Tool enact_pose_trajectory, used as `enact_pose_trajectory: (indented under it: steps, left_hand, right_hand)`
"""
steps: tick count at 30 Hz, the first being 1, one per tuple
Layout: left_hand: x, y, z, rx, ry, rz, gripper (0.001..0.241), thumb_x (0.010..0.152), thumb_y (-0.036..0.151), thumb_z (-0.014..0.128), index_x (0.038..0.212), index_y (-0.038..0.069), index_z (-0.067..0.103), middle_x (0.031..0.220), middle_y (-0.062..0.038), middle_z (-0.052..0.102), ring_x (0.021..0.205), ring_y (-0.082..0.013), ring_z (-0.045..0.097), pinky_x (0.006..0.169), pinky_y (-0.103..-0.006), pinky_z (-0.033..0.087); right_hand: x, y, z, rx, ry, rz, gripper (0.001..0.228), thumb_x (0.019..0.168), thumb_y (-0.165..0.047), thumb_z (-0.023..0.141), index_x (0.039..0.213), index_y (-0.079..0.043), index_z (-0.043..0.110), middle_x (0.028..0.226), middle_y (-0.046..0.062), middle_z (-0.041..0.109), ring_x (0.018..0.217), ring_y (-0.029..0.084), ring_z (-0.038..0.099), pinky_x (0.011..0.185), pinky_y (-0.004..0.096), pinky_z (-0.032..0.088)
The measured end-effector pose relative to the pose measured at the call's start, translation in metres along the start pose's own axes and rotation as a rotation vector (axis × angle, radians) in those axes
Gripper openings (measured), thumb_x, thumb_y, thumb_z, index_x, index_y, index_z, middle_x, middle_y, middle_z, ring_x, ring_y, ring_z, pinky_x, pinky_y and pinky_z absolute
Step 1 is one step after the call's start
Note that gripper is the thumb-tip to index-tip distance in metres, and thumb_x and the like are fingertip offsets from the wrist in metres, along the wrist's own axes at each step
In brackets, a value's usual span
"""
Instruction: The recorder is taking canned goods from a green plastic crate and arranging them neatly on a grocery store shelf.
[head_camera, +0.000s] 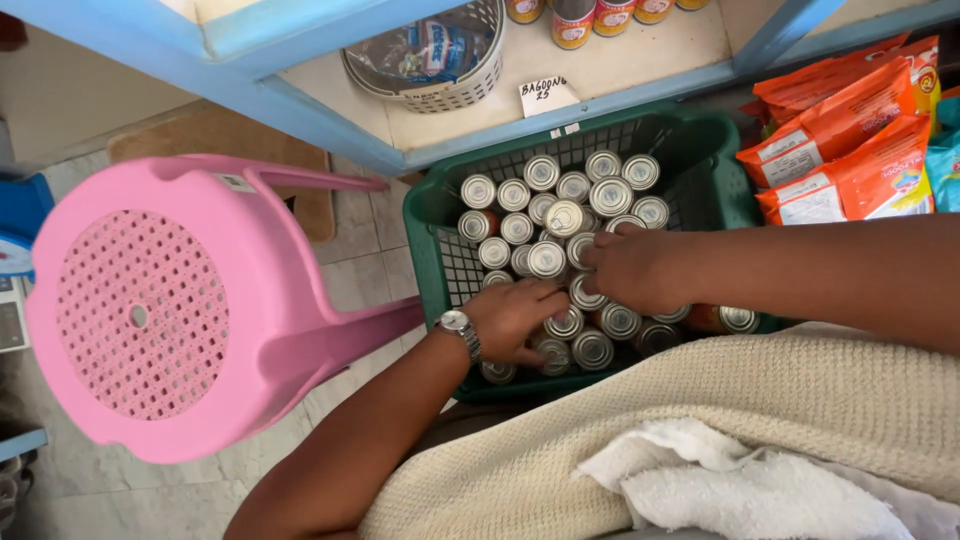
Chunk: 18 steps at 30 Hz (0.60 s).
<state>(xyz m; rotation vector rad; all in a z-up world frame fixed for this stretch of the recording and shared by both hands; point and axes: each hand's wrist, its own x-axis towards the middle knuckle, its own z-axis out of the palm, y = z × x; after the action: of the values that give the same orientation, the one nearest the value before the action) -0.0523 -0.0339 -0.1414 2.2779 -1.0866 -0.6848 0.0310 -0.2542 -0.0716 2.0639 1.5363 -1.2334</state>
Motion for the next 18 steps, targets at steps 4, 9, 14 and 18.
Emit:
enact_pose_trajectory:
  steps: [4, 9, 14, 18]
  left_hand:
    - [-0.011, 0.009, -0.007, -0.013, -0.188, -0.275, 0.081, 0.056, 0.044, 0.096, 0.118, 0.015, 0.053, 0.124, -0.007, 0.057, 0.12, -0.0326, 0.056, 0.095, -0.0472, 0.051]
    - [-0.022, 0.011, 0.01, 0.159, -0.524, -0.531, 0.118, 0.045, 0.043, 0.107, 0.137, 0.016, 0.039, 0.14, -0.012, 0.043, 0.13, -0.0392, 0.044, 0.101, -0.0481, 0.046]
    - [-0.032, 0.0, 0.021, -0.031, -0.553, -0.567, 0.107, 0.049, 0.041, 0.099, 0.14, 0.02, 0.045, 0.138, -0.012, 0.051, 0.124, -0.0349, 0.059, 0.096, -0.0476, 0.056]
    - [-0.037, -0.004, 0.023, -0.175, -0.451, -0.626, 0.082, 0.06, 0.051, 0.095, 0.13, 0.027, 0.059, 0.137, -0.011, 0.052, 0.121, -0.0347, 0.06, 0.099, -0.0457, 0.053]
  right_hand:
    - [-0.01, -0.014, -0.004, -0.015, -0.018, -0.053, 0.043, 0.092, -0.021, 0.061, 0.135, -0.018, 0.06, 0.144, 0.007, 0.051, 0.139, 0.029, 0.045, 0.114, 0.049, 0.038]
    - [0.019, -0.024, 0.029, 0.136, 0.221, -0.189, 0.042, 0.094, -0.022, 0.057, 0.136, -0.018, 0.058, 0.141, 0.012, 0.051, 0.138, 0.033, 0.044, 0.115, 0.048, 0.036]
    - [0.029, -0.034, 0.036, 0.13, 0.232, -0.232, 0.056, 0.089, -0.018, 0.061, 0.144, -0.02, 0.051, 0.142, 0.012, 0.05, 0.137, 0.032, 0.043, 0.113, 0.046, 0.037]
    - [0.026, -0.031, 0.03, 0.231, 0.215, -0.216, 0.06, 0.088, -0.02, 0.065, 0.146, -0.023, 0.051, 0.14, 0.011, 0.051, 0.135, 0.033, 0.044, 0.112, 0.046, 0.038]
